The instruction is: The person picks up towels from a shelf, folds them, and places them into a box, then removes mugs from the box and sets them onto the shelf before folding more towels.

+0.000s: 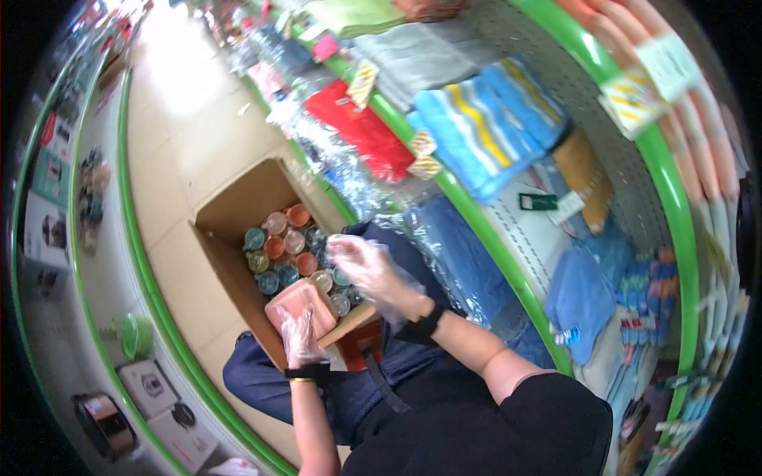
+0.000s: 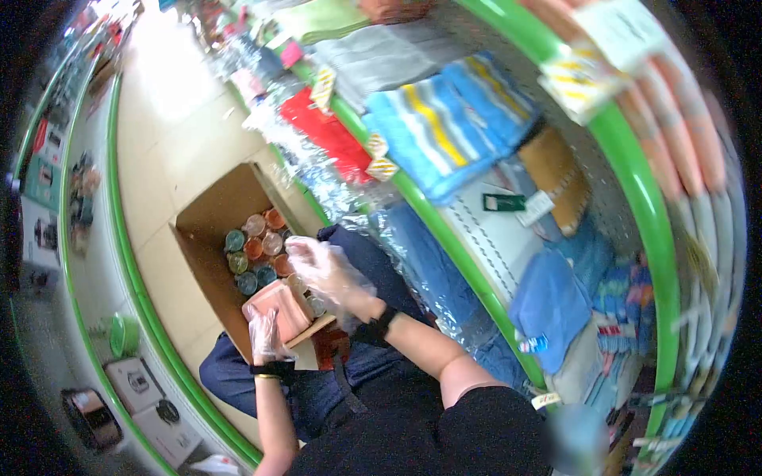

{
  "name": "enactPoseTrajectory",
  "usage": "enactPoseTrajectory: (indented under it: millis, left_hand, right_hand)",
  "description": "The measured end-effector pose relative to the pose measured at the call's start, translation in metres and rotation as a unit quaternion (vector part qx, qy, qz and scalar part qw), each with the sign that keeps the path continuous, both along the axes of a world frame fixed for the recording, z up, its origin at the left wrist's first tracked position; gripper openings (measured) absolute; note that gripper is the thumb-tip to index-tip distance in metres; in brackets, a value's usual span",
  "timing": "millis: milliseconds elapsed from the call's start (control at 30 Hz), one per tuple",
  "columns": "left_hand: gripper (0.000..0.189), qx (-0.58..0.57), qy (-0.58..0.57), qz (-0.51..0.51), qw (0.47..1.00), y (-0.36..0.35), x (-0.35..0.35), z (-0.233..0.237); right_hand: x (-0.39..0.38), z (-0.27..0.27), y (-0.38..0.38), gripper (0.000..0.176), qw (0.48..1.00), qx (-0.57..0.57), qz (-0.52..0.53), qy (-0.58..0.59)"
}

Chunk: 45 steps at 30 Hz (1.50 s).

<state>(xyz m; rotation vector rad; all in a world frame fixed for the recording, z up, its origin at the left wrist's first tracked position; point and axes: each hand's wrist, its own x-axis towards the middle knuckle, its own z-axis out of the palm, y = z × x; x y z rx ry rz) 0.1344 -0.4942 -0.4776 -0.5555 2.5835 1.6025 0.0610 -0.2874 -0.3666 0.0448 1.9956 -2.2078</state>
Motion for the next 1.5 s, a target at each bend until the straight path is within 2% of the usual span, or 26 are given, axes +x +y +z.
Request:
enactPoseTrajectory:
  millis: [33,67,133,300,333,367,400,433,467,533,567,600,633,800,867,1000,1067,1100,1133,1167,1200,1267,1333,1400,1467,1500]
  left_hand:
    - [0.038,0.06,-0.042,0.016,0.997,0.008,0.003,0.008]
    - [0.04,0.12,-0.085,0.031,0.989,0.02,0.005,0.024]
    - [0.047,0.245,-0.069,0.032,0.967,0.042,0.009,0.047]
    - [0.038,0.283,-0.175,-0.045,0.942,0.08,0.013,0.112]
    - [0.038,0.28,-0.171,-0.056,0.943,0.08,0.016,0.103]
    - [0.033,0.239,-0.052,-0.116,0.963,0.076,0.021,0.082]
    - [0.028,0.196,0.068,-0.172,0.963,0.074,0.02,0.073]
    - [0.022,0.171,0.012,-0.162,0.972,0.075,0.015,0.095]
    - [0.024,-0.056,0.157,-0.291,0.942,0.061,0.014,0.09]
    - [0.027,0.186,0.063,-0.179,0.964,0.045,0.007,0.077]
    - [0.025,0.278,0.05,-0.129,0.95,0.037,0.008,0.077]
    - [0.021,0.123,0.075,-0.147,0.979,0.03,0.005,0.075]
    - [0.025,0.16,0.066,-0.135,0.976,0.024,0.006,0.077]
    - [0.049,0.372,0.064,-0.082,0.922,0.005,0.019,0.064]
    - [0.048,0.372,0.049,-0.079,0.923,0.011,0.027,0.079]
    - [0.058,0.385,-0.016,-0.04,0.922,0.044,0.042,0.122]
    - [0.055,0.291,0.046,-0.175,0.939,0.059,0.042,0.135]
    - [0.051,0.224,0.078,-0.23,0.944,0.069,0.041,0.147]
    - [0.051,0.223,0.076,-0.235,0.943,0.083,0.041,0.166]
    - [0.05,0.312,0.022,-0.223,0.923,0.099,0.042,0.187]
    - [0.048,0.397,-0.034,-0.208,0.893,0.113,0.044,0.203]
    - [0.045,0.385,-0.033,-0.242,0.89,0.135,0.041,0.212]
    - [0.043,0.343,-0.034,-0.339,0.876,0.153,0.039,0.212]
    - [0.042,0.371,-0.039,-0.376,0.848,0.168,0.044,0.224]
    - [0.045,0.385,-0.024,-0.371,0.845,0.173,0.051,0.219]
    - [0.044,0.392,-0.023,-0.363,0.845,0.171,0.054,0.218]
  right_hand:
    - [0.01,0.017,0.014,0.032,0.991,-0.11,-0.053,0.059]
    - [0.027,0.068,0.032,0.028,0.991,-0.109,-0.077,0.023]
    - [0.045,0.088,0.075,0.024,0.98,-0.136,-0.119,0.085]
    - [0.068,0.135,0.136,0.023,0.902,-0.154,-0.383,0.126]
    - [0.068,0.134,0.142,0.023,0.871,-0.2,-0.426,0.141]
    - [0.064,0.114,0.152,0.023,0.865,-0.204,-0.433,0.151]
    - [0.057,0.077,0.166,0.022,0.865,-0.032,-0.458,0.2]
    - [0.053,0.05,0.178,0.021,0.838,0.143,-0.47,0.238]
    - [0.051,0.041,0.186,0.018,0.888,0.057,-0.421,0.176]
    - [0.034,0.036,0.176,0.012,0.868,-0.189,-0.42,0.187]
    - [0.031,0.042,0.177,0.012,0.863,-0.191,-0.428,0.188]
    - [0.033,0.069,0.177,0.012,0.864,-0.347,-0.341,0.129]
    - [0.033,0.086,0.179,0.015,0.834,-0.49,-0.243,0.068]
    - [0.018,0.102,0.182,0.019,0.786,-0.542,-0.296,-0.001]
    - [0.018,0.099,0.18,0.018,0.781,-0.543,-0.308,-0.006]
    - [0.041,0.114,0.146,0.026,0.801,-0.439,-0.407,0.011]
    - [0.08,0.158,0.115,0.039,0.893,-0.092,-0.432,0.089]
    - [0.097,0.167,0.11,0.039,0.891,-0.093,-0.436,0.088]
    - [0.115,0.173,0.11,0.042,0.891,0.112,-0.392,0.198]
    - [0.132,0.181,0.114,0.046,0.842,0.314,-0.326,0.295]
    - [0.149,0.19,0.121,0.046,0.84,0.317,-0.329,0.292]
    - [0.178,0.204,0.133,0.048,0.752,0.528,-0.231,0.32]
    - [0.192,0.195,0.136,0.05,0.747,0.548,-0.222,0.304]
    - [0.191,0.185,0.139,0.053,0.823,0.449,-0.24,0.251]
    - [0.172,0.17,0.139,0.059,0.843,0.414,-0.229,0.254]
    - [0.153,0.151,0.135,0.06,0.894,0.239,-0.287,0.246]
